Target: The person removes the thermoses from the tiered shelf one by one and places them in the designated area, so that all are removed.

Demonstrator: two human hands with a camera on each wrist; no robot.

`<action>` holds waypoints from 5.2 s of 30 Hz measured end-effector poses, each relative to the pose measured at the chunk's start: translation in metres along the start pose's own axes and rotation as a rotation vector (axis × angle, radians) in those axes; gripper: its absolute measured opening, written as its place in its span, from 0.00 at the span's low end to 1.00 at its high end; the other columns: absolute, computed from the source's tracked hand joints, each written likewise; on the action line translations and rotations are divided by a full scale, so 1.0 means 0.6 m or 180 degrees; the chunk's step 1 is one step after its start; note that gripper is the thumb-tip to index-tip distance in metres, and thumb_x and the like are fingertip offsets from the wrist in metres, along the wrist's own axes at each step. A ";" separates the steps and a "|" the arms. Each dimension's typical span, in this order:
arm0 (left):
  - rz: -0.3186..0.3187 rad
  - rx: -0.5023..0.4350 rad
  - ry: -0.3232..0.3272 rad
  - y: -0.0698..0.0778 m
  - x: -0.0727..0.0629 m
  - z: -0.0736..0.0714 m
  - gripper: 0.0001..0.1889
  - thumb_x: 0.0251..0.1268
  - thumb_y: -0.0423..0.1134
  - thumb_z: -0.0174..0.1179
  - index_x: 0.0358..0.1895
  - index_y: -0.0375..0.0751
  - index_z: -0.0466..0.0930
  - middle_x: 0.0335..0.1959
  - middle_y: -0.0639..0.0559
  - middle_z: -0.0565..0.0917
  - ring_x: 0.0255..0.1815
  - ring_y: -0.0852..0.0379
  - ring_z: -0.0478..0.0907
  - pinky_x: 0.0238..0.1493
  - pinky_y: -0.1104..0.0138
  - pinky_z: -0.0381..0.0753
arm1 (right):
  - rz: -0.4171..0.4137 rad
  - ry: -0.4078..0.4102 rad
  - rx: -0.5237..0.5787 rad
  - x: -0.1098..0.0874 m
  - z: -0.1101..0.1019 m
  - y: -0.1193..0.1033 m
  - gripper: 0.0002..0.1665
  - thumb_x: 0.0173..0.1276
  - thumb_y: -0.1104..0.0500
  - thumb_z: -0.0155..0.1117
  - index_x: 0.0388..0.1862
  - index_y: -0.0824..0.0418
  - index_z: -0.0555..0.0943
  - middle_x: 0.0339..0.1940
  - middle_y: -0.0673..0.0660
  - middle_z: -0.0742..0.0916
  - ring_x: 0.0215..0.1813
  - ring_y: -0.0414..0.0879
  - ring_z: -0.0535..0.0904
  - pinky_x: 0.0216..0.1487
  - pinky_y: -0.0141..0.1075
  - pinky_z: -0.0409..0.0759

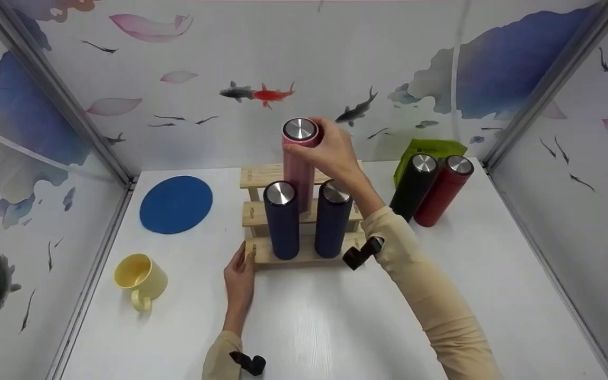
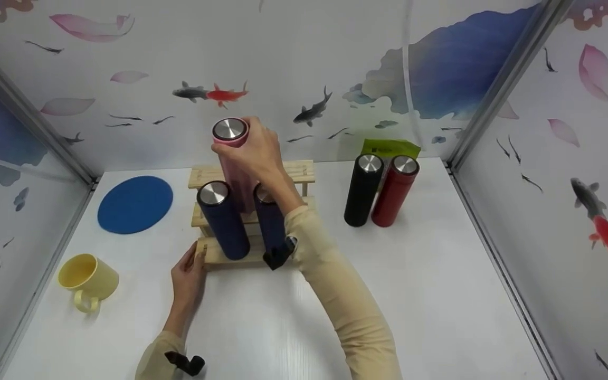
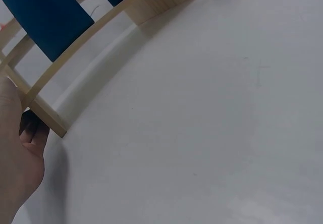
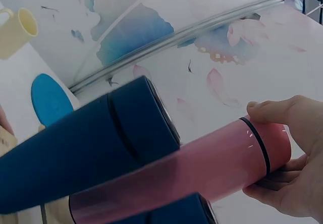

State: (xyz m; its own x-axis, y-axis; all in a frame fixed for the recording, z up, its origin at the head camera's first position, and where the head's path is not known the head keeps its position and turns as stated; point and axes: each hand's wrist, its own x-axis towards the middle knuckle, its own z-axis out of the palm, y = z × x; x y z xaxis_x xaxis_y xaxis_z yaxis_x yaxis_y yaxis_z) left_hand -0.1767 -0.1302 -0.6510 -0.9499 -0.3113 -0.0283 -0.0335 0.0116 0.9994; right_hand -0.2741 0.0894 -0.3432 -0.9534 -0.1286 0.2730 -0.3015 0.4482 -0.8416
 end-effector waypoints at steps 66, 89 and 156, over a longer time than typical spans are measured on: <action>-0.0029 -0.0045 -0.0054 0.000 0.001 0.001 0.27 0.78 0.40 0.57 0.75 0.36 0.66 0.76 0.39 0.69 0.76 0.46 0.67 0.69 0.69 0.76 | 0.0923 0.0981 -0.0607 -0.026 -0.181 0.172 0.44 0.61 0.46 0.74 0.69 0.69 0.70 0.65 0.68 0.80 0.64 0.59 0.78 0.71 0.50 0.76; -0.0015 -0.0095 -0.0048 0.000 0.000 -0.001 0.26 0.78 0.37 0.55 0.75 0.35 0.66 0.76 0.38 0.68 0.77 0.44 0.66 0.69 0.71 0.75 | 0.0843 0.1349 -0.0721 -0.043 -0.115 0.249 0.42 0.57 0.50 0.76 0.63 0.74 0.74 0.59 0.71 0.82 0.63 0.64 0.76 0.69 0.52 0.74; -0.0111 -0.0136 -0.0106 0.035 -0.007 -0.006 0.26 0.78 0.33 0.54 0.74 0.29 0.65 0.75 0.33 0.68 0.76 0.42 0.66 0.71 0.66 0.73 | 0.0134 0.0952 -0.0284 -0.139 -0.114 0.174 0.35 0.69 0.54 0.70 0.69 0.69 0.72 0.66 0.68 0.81 0.69 0.59 0.77 0.73 0.49 0.75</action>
State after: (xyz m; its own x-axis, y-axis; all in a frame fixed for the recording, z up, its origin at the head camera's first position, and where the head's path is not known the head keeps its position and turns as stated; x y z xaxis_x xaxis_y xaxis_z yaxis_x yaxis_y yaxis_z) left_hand -0.1723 -0.1321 -0.6296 -0.9582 -0.2791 -0.0631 -0.0542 -0.0397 0.9977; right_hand -0.2250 0.2073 -0.4218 -0.9145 0.1518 0.3749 -0.2467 0.5253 -0.8144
